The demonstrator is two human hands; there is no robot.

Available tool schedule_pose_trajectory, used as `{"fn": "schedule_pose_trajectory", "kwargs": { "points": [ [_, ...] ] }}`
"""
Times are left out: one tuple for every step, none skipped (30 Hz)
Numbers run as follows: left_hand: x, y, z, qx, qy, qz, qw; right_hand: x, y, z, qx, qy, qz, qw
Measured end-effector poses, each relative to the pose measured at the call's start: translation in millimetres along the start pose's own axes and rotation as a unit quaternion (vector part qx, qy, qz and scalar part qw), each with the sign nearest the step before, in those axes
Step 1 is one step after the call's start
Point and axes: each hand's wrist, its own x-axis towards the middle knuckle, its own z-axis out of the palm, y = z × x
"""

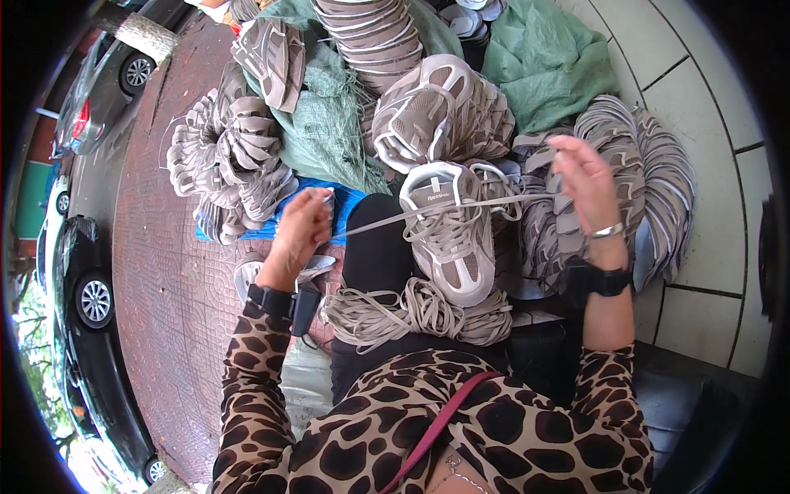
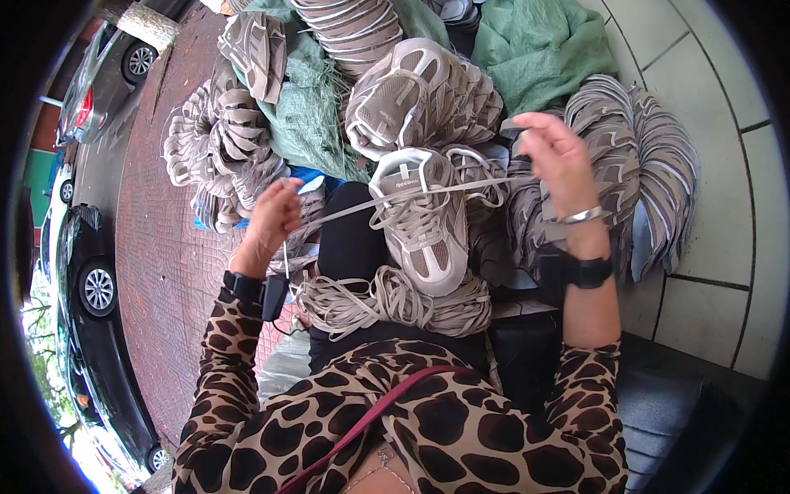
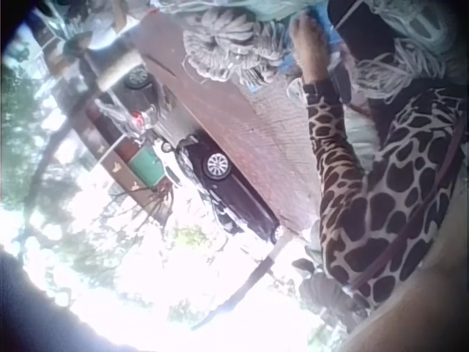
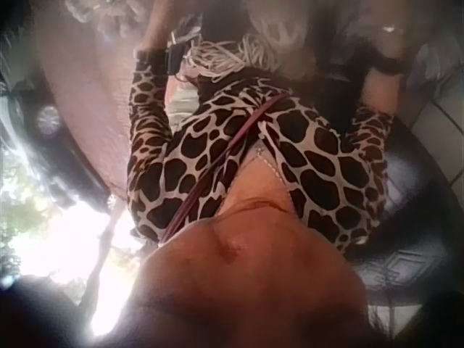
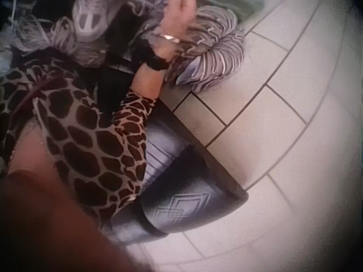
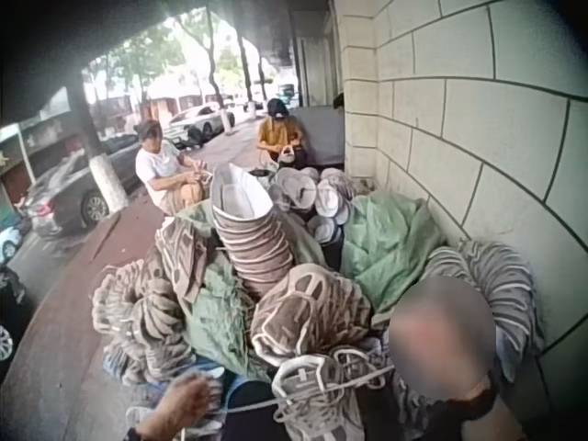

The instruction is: The person threads shoelaces through the eyelets of a sneaker, pulling them tight and arranging them. They handle a single shoe at a time, surrounded by stacks of similar footwear.

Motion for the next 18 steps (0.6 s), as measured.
{"fn": "schedule_pose_trajectory", "kwargs": {
  "points": [
    [-3, -3, 9, 0.013, -0.017, -0.016, 1.0, -3, 8, 12, -0.009, -0.007, -0.006, 1.0],
    [2, -8, 11, 0.017, -0.091, -0.011, 0.996, -2, 17, 26, -0.017, -0.015, -0.014, 1.0],
    [5, -6, 27, 0.023, -0.114, -0.009, 0.993, 0, 32, 37, -0.042, -0.022, -0.049, 0.998],
    [8, -4, 48, 0.029, -0.133, -0.007, 0.991, 4, 45, 50, -0.066, -0.031, -0.083, 0.994],
    [11, -3, 65, 0.103, -0.126, 0.039, 0.986, 5, 50, 62, -0.065, -0.053, -0.059, 0.995],
    [15, -4, 81, 0.174, -0.118, 0.084, 0.974, 5, 52, 72, -0.065, -0.076, -0.034, 0.994],
    [25, -13, 91, 0.239, -0.121, 0.156, 0.951, 6, 59, 81, -0.065, -0.074, -0.017, 0.995],
    [34, -19, 100, 0.301, -0.123, 0.224, 0.919, 6, 58, 89, -0.106, -0.069, -0.036, 0.991],
    [43, -23, 108, 0.389, -0.11, 0.238, 0.883, 7, 61, 93, -0.116, -0.068, -0.043, 0.99],
    [44, -28, 119, 0.43, -0.092, 0.266, 0.858, 6, 65, 96, -0.125, -0.065, -0.048, 0.989],
    [44, -31, 125, 0.454, -0.089, 0.262, 0.847, 6, 69, 96, -0.133, -0.066, -0.048, 0.988],
    [45, -34, 131, 0.477, -0.086, 0.256, 0.836, 7, 72, 97, -0.14, -0.066, -0.048, 0.987],
    [44, -35, 135, 0.477, -0.091, 0.255, 0.836, 6, 74, 98, -0.147, -0.066, -0.046, 0.986],
    [44, -37, 138, 0.478, -0.095, 0.253, 0.836, 5, 77, 98, -0.163, -0.057, -0.058, 0.983],
    [43, -39, 140, 0.478, -0.1, 0.251, 0.836, 4, 79, 100, -0.18, -0.049, -0.071, 0.98],
    [44, -40, 140, 0.474, -0.103, 0.249, 0.838, 3, 79, 102, -0.196, -0.042, -0.084, 0.976],
    [47, -42, 139, 0.47, -0.107, 0.247, 0.841, 3, 80, 105, -0.219, -0.027, -0.115, 0.968],
    [49, -44, 138, 0.466, -0.11, 0.245, 0.843, 1, 81, 108, -0.242, -0.011, -0.146, 0.959]
  ]
}}
